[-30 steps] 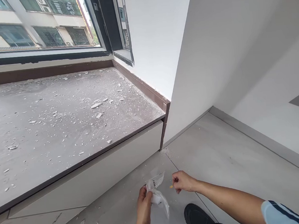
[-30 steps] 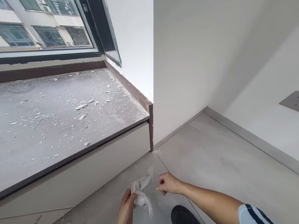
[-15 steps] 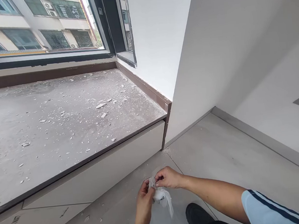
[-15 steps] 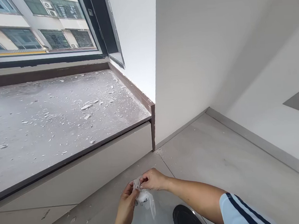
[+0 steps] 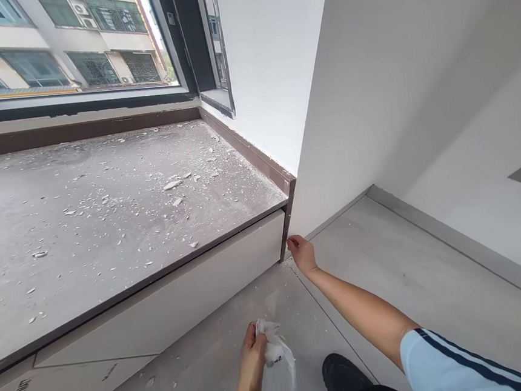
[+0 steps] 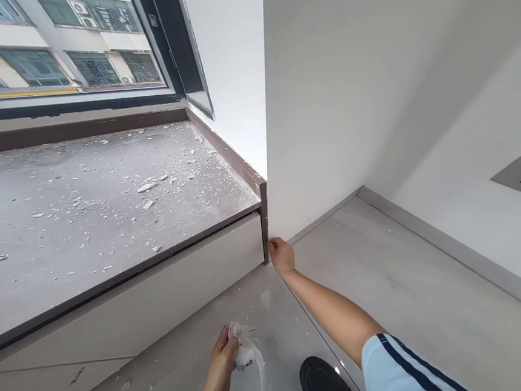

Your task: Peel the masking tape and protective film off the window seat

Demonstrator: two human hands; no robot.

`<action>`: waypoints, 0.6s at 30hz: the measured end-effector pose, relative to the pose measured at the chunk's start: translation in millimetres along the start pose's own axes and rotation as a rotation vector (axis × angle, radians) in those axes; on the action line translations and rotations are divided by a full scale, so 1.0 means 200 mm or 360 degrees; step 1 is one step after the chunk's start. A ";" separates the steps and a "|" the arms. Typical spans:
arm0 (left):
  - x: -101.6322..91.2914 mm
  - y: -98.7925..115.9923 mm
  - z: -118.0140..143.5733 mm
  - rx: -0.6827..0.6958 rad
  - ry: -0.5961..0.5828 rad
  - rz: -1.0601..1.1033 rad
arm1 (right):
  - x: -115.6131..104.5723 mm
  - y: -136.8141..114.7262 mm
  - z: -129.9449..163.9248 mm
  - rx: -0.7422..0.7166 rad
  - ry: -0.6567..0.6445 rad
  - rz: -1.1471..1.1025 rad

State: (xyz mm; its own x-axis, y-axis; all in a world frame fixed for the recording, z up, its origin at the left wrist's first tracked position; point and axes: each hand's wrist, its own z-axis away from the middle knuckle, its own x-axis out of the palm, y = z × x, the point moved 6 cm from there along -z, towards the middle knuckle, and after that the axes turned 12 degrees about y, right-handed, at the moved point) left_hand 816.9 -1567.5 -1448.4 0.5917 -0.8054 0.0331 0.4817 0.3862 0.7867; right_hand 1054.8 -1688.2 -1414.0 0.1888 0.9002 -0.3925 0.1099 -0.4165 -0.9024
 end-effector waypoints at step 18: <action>-0.45 0.20 0.03 0.0221 0.0416 0.0104 | 0.17 -0.33 0.49 -0.0367 -0.0863 0.0013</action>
State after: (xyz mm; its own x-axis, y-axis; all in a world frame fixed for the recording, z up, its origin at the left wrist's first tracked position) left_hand 779.1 -1482.7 -1415.6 0.7738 -0.6307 -0.0592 0.3547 0.3539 0.8654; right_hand 958.8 -1616.8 -1385.5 -0.3290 0.8080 -0.4888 0.3317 -0.3857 -0.8609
